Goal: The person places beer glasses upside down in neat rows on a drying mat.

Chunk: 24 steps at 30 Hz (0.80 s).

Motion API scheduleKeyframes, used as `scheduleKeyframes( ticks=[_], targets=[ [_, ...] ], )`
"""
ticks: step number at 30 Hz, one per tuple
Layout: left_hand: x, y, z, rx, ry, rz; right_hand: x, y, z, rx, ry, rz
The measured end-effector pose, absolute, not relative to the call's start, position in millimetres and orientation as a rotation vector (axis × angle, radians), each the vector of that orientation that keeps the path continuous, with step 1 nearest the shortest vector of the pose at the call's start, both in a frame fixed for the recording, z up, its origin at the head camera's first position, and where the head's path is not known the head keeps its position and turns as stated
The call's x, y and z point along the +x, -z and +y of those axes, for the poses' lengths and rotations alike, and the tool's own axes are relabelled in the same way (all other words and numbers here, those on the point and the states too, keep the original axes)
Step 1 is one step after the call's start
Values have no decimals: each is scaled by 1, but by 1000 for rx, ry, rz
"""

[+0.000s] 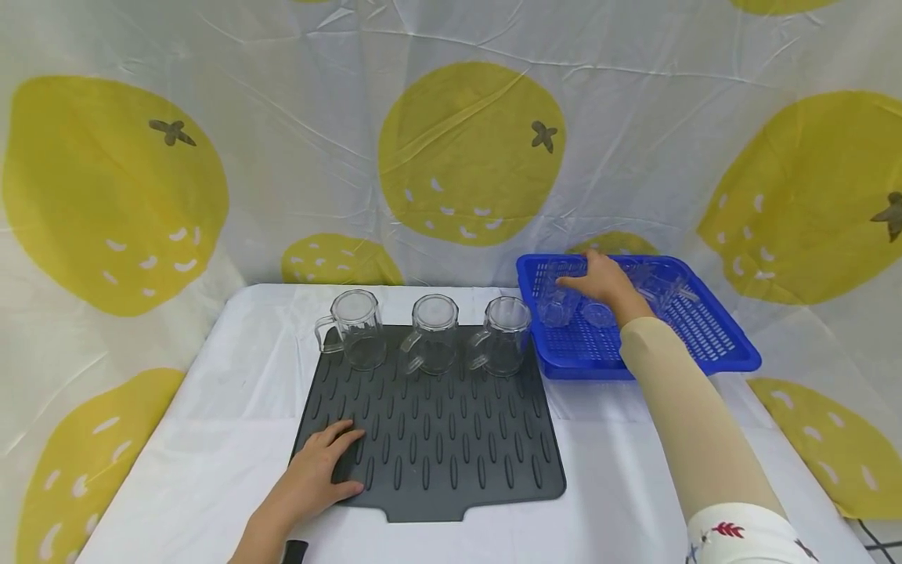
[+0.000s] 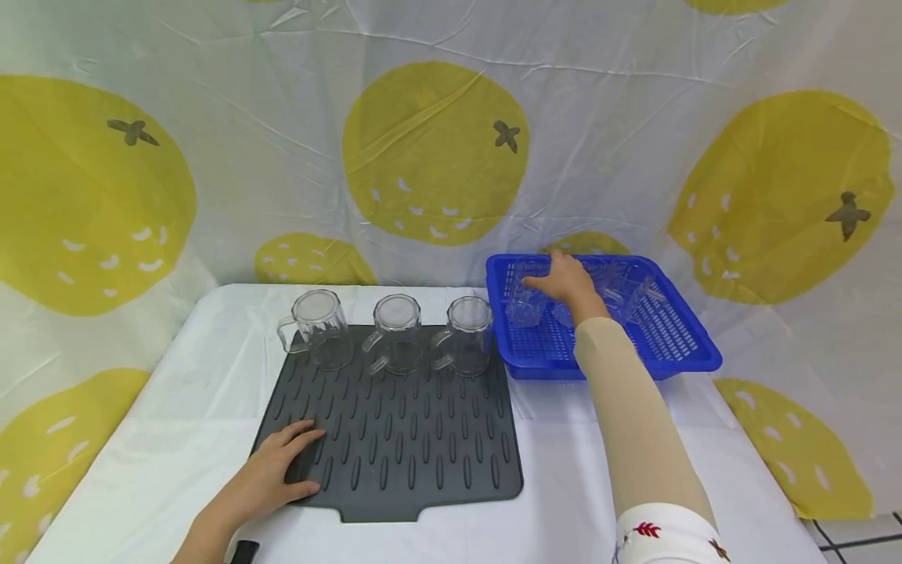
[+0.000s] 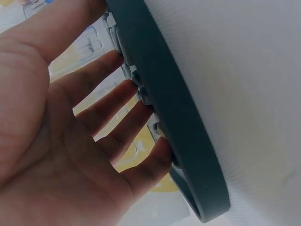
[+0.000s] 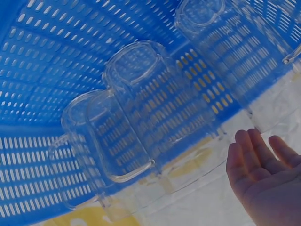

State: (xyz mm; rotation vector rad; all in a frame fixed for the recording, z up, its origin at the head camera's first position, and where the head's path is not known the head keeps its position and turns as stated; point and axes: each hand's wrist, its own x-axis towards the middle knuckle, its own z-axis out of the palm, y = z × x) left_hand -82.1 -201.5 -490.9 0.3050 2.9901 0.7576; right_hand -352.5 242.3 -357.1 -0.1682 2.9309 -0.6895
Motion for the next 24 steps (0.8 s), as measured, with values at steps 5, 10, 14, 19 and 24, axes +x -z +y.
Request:
scheduleKeyframes(
  ticks=[5,10,14,19,24],
  targets=[
    [-82,491,-202,309,-761,2996,-355,358,243,-154,700,2908],
    [-81,491,-201,291,-773,2982,-357,359,241,-153,726,2892],
    [-80,491,-201,283,-783,2966,-358,360,240,-159,733,2881],
    [-82,492,-201,265,-773,2961,-359,359,239,-134,727,2902],
    [-82,491,-201,270,-781,2962,-358,358,240,-74,721,2956]
  ],
)
